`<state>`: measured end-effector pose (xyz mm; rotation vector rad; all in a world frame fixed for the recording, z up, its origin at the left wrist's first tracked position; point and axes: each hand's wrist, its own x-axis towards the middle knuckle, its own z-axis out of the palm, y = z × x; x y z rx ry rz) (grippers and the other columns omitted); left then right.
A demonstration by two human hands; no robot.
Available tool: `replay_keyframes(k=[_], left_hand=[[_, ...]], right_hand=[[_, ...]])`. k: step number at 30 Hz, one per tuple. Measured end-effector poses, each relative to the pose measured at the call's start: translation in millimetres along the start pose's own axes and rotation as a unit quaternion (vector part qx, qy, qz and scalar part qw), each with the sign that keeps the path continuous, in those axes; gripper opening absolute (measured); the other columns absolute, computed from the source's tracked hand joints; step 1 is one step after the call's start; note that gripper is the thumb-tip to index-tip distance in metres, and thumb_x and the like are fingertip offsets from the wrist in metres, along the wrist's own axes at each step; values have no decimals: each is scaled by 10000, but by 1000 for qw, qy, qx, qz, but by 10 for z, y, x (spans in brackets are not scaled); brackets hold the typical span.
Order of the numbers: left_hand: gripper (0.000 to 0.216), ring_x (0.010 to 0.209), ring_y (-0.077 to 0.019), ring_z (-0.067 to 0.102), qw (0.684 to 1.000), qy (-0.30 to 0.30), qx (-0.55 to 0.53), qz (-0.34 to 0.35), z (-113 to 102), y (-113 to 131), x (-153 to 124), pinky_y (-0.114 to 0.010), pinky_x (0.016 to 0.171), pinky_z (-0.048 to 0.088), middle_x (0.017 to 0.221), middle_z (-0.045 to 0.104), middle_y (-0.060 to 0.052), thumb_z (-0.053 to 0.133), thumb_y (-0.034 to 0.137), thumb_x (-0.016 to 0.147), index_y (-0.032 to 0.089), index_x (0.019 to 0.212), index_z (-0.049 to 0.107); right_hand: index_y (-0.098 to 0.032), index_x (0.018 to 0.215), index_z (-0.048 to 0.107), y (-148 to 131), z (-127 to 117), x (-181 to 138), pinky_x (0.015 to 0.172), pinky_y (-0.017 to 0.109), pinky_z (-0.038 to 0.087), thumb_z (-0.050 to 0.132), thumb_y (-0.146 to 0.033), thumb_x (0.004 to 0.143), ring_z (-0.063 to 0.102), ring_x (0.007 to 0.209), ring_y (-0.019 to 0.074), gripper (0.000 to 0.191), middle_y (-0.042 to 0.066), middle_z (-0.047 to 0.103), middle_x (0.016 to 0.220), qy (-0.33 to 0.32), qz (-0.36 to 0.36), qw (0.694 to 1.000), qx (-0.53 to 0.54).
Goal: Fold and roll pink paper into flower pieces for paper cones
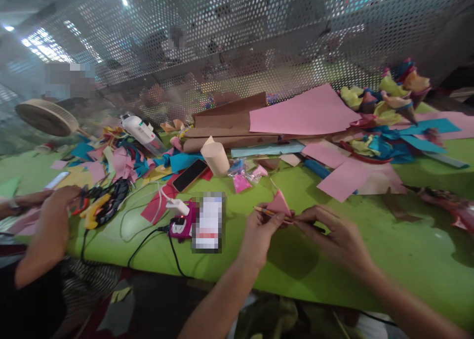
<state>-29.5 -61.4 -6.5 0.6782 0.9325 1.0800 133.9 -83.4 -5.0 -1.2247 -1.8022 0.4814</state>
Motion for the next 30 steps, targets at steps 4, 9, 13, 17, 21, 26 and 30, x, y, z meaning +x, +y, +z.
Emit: replay_keyframes(k=[4,9,13,17,21,26,30], left_hand=[[331,747,-161,676,1000,3,-1,-1,0,-21,4,-294,777,521,781,729,-35,857,338,625,137,800,662],[355,736,-152,666,1000,21,-19,-8,25,-26,-12,-291,772,526,781,720,-25,872,352,600,141,793,662],[415,858,-188,685,999,-4,-37,-12,54,-7,-20,-308,825,522,915,744,-62,883,314,593,153,909,668],[452,853,-191,682,999,-13,-43,-20,42,-4,-12,-289,765,523,937,740,-81,873,334,615,145,969,665],[412,733,-151,651,1000,7,-15,-11,20,-17,-10,-241,651,503,847,717,-52,866,386,616,145,895,684],[372,698,-138,629,1000,7,-4,-15,19,-14,-26,-235,644,503,804,698,-50,846,425,632,138,818,701],[359,700,-150,634,1000,-20,13,-19,8,-31,-28,-258,681,508,795,712,-71,793,457,695,129,820,713]], right_hand=[[-214,861,667,26,27,-28,580,280,524,596,-307,909,653,687,188,127,34,684,762,-14,77,995,63],[-218,922,678,60,35,-34,616,289,551,608,-296,899,661,707,184,107,35,696,800,-8,72,994,83],[-223,950,698,57,20,-17,633,317,566,605,-288,905,676,733,198,122,49,711,836,0,54,997,59],[-237,961,704,43,20,-18,632,305,563,589,-236,918,683,743,191,123,40,714,828,8,10,999,30],[-245,998,707,34,35,-19,621,305,566,592,-207,914,692,737,192,147,44,729,843,27,-46,999,-10],[-248,992,715,-1,25,17,605,311,560,580,-187,920,690,707,191,165,41,730,800,41,-100,993,-54],[-257,1012,719,-18,11,30,598,312,559,565,-184,928,688,708,191,190,45,733,810,33,-104,992,-58]])
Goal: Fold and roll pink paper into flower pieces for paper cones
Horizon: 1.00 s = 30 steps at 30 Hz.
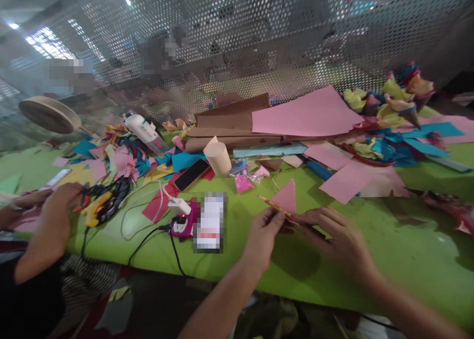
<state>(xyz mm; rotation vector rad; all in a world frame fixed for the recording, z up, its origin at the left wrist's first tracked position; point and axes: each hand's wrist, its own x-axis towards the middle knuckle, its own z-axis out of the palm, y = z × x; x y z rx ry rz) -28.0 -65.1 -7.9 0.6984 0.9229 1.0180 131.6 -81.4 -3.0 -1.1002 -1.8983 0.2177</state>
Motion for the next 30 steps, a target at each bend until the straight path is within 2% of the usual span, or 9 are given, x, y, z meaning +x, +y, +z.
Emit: replay_keyframes(k=[8,14,21,25,30], left_hand=[[389,765,-181,658,1000,-19,-10,7,4,-27,-2,-320,797,510,836,726,-74,795,475,690,137,873,739],[370,683,-158,633,1000,7,-11,-5,40,23,-15,-309,767,511,734,712,-60,856,445,606,122,743,739],[349,642,-147,642,999,27,-32,-17,72,22,-12,-285,709,520,704,723,-43,891,405,542,141,717,745],[360,595,-140,639,999,30,-34,-20,87,34,-9,-258,642,505,663,713,-43,891,414,533,132,696,738],[356,577,-139,645,998,41,-30,-24,85,38,4,-231,578,448,651,709,-47,880,409,546,125,703,734]], right_hand=[[-255,966,719,27,21,-38,605,325,562,554,-217,930,681,708,204,173,53,718,791,-7,38,999,20],[-232,868,694,8,15,-40,585,295,547,574,-228,918,677,694,189,129,43,704,770,-13,81,994,72],[-229,873,668,8,13,-50,580,281,546,628,-321,894,657,670,179,103,20,679,756,-17,162,975,154],[-241,874,646,-3,20,-56,599,280,537,584,-235,914,644,693,172,75,27,657,795,1,125,985,122],[-252,882,675,11,16,-38,659,294,546,589,-173,904,673,811,189,119,52,655,895,41,52,998,23]])
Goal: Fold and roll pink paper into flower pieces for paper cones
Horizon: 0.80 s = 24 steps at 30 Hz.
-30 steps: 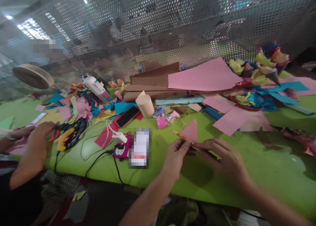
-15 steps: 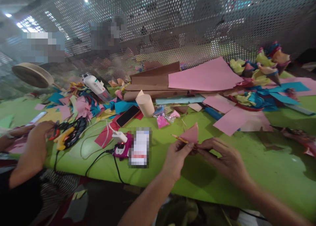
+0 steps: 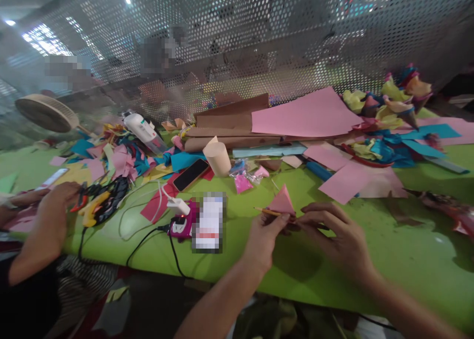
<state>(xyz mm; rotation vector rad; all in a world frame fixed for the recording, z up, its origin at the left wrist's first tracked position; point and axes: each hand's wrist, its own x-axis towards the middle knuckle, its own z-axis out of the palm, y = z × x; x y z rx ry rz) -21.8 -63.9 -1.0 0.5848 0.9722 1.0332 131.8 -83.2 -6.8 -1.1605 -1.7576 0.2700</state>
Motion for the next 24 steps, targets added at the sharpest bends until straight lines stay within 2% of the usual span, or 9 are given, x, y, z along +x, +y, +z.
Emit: replay_keyframes(k=[6,14,19,24], left_hand=[[358,531,-113,613,1000,22,0,-7,-7,-4,19,-230,573,399,648,701,-36,881,394,529,119,705,734],[371,566,-118,613,999,31,-42,-13,-22,-16,25,-259,625,457,681,708,-41,900,377,503,120,711,734],[366,574,-117,604,999,19,-30,-11,-31,-21,13,-261,630,465,677,702,-45,894,382,525,112,714,735],[358,641,-140,624,999,11,-30,1,-43,-57,9,-280,682,490,710,706,-47,885,391,552,122,734,733]], right_hand=[[-237,953,700,23,-1,12,684,310,497,634,-131,882,685,772,177,144,33,741,883,15,-114,987,-109],[-197,1053,686,13,-2,-27,753,328,453,637,-143,892,704,799,180,177,41,771,944,-13,-172,964,-204],[-222,970,685,13,14,2,727,315,461,635,-147,894,695,765,169,118,17,765,875,-7,-138,975,-176],[-236,865,679,35,28,17,616,293,497,602,-237,917,663,694,176,93,24,711,763,-35,-14,999,-28]])
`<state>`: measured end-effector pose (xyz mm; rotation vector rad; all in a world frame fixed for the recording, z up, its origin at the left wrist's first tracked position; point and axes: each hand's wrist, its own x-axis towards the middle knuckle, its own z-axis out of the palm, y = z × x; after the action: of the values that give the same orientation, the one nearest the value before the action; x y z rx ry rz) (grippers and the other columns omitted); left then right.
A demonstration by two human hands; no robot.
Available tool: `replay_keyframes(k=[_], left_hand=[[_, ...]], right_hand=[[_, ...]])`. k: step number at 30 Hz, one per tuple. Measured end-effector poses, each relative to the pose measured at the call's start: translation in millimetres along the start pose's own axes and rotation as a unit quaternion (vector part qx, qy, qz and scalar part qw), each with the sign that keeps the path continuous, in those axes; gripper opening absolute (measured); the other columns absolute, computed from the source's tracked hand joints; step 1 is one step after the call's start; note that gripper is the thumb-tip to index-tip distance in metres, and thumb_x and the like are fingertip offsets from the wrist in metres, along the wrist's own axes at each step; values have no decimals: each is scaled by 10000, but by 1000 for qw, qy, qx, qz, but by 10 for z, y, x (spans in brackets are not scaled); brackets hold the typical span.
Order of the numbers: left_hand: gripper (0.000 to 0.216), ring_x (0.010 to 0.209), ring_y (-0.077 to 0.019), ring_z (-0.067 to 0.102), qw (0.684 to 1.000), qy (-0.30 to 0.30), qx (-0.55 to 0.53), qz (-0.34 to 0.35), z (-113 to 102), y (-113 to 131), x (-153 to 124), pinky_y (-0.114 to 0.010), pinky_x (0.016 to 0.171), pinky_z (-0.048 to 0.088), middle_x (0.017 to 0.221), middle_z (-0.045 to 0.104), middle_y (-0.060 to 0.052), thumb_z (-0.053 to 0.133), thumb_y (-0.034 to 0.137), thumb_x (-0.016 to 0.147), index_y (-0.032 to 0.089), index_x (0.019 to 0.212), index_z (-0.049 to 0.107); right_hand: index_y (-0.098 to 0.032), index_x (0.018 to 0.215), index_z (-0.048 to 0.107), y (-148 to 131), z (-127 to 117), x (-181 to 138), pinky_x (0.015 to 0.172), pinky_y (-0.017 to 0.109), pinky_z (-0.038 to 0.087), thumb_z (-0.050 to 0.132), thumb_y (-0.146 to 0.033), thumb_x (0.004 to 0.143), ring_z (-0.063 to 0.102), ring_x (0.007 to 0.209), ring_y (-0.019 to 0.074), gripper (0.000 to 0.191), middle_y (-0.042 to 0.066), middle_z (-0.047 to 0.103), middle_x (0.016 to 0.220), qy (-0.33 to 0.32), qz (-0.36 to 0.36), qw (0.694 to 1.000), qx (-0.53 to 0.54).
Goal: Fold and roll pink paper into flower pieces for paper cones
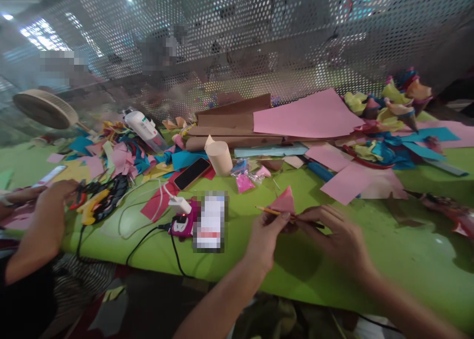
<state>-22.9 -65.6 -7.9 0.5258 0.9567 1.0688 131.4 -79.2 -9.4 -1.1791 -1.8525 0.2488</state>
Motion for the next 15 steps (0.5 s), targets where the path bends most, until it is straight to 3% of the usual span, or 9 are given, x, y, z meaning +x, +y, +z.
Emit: replay_keyframes(k=[8,11,15], left_hand=[[340,702,-163,621,997,-28,59,31,4,17,-9,-303,750,483,732,711,-48,858,427,598,138,737,746],[353,776,-186,633,994,-52,86,43,6,35,-18,-321,810,476,809,733,-58,876,401,575,144,787,759],[330,734,-173,622,993,-42,96,48,13,34,-17,-322,790,486,779,724,-49,880,397,568,147,742,752]], right_hand=[[-224,789,708,37,-5,-17,589,301,523,641,-452,862,664,670,203,249,41,698,730,-54,172,974,136],[-220,810,708,61,-4,-40,597,301,523,633,-441,869,669,693,206,241,45,706,757,-67,183,971,138],[-227,825,688,60,-5,-48,595,279,512,611,-337,900,666,688,182,154,26,699,756,-45,126,986,104]])
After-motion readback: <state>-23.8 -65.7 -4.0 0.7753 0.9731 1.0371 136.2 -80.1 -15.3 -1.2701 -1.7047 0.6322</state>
